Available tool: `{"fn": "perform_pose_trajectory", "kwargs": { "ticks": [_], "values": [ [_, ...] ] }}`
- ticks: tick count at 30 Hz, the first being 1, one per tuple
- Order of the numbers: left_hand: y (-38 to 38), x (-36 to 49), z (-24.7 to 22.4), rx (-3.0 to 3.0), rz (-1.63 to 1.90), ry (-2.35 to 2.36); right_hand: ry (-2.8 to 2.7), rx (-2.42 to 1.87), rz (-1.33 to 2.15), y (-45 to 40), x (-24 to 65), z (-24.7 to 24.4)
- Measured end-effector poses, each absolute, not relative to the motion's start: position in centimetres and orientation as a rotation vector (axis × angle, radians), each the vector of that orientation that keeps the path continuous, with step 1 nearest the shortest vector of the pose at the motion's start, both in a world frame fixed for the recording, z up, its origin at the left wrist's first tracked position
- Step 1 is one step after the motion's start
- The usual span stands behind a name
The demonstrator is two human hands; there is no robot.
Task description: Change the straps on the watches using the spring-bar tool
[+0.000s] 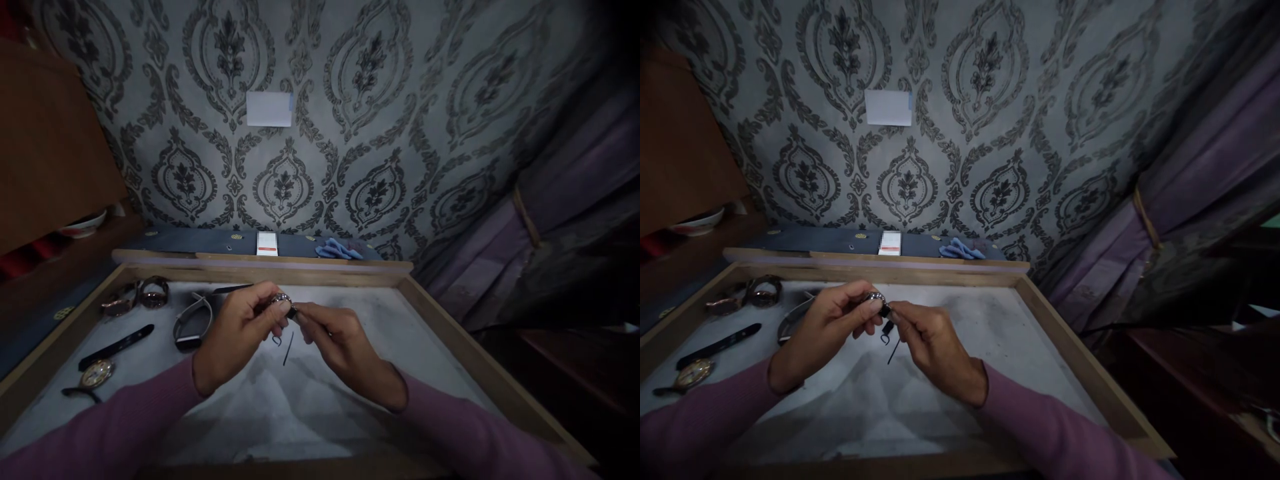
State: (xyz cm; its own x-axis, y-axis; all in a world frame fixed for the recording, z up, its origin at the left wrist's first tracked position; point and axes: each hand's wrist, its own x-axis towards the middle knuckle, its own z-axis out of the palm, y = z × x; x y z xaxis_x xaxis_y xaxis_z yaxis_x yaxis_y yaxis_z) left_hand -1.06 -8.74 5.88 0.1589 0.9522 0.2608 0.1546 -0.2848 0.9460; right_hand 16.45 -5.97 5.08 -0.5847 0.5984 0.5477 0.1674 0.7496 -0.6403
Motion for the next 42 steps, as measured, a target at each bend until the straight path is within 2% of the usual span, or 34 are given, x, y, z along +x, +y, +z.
{"fn": "perform_pose_trajectory", "kwargs": {
  "ticks": [12, 42],
  "values": [
    [-8.25, -0.52, 5.56, 1.124, 1.253, 0.943, -2.105, -0.614, 0.662, -5.81, 16.53, 4.69],
    [-8.35, -0.50, 5.67, 0.847, 1.163, 0.831, -2.144, -0.496, 0.488, -5.32, 16.94, 4.18]
  ]
}}
